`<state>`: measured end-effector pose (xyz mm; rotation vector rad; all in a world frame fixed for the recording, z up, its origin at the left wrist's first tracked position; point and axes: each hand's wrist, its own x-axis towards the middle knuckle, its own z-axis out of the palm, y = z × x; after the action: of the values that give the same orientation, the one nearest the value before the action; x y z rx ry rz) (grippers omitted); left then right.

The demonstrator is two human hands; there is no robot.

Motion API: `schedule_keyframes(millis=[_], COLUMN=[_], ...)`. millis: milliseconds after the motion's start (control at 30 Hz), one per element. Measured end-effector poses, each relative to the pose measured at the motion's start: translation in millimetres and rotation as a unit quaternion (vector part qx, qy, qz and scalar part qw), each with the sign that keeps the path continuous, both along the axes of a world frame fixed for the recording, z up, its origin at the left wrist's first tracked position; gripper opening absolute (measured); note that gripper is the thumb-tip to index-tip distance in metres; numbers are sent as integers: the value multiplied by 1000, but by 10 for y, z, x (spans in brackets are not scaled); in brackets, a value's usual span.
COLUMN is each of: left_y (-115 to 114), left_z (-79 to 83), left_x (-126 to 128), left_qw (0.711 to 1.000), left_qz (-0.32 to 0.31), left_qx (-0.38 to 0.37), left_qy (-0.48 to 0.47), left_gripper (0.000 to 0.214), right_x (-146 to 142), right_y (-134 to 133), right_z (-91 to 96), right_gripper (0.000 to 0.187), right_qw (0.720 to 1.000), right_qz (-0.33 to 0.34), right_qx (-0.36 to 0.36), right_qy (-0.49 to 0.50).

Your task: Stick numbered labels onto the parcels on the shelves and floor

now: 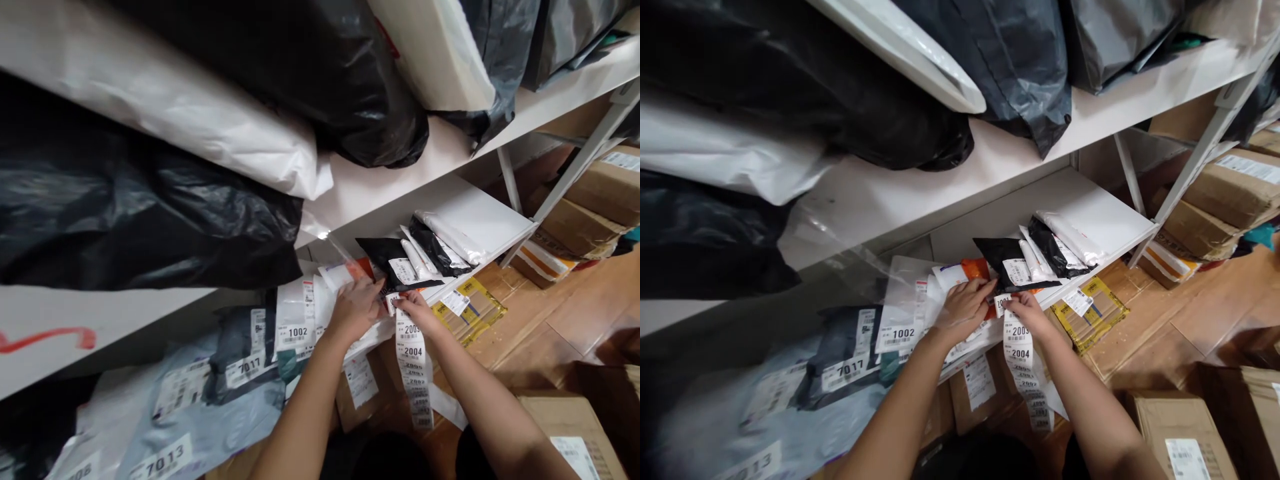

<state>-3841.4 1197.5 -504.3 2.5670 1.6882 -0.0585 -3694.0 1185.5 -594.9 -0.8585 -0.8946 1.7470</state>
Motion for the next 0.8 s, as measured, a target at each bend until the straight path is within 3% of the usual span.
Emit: schedule_keyframes(millis=[200, 433, 567, 667, 800], left_y=[77, 81, 93, 89, 33], left_z=[38, -80, -143, -152, -146], left_x=[-6, -31, 107, 338, 696], left_qw=[999, 1000, 977, 942, 959], left_qz=[-17, 4, 101, 175, 176], left_qx=[-34, -1, 12, -13, 10], left_qy=[4, -30, -185, -286, -220], left_gripper=[59, 52, 33, 41, 29], right_x=[94, 84, 97, 127, 160], right_y=[24, 0, 16, 41, 73], right_z=[-45, -69, -82, -115, -198], right_gripper=[27, 27, 26, 19, 14], right_qw=[981, 945, 948, 968, 975], right_qz=[-68, -103, -96, -50, -13], right_qx=[49, 71, 83, 72, 79], right_qy=[-175, -304, -291, -234, -209])
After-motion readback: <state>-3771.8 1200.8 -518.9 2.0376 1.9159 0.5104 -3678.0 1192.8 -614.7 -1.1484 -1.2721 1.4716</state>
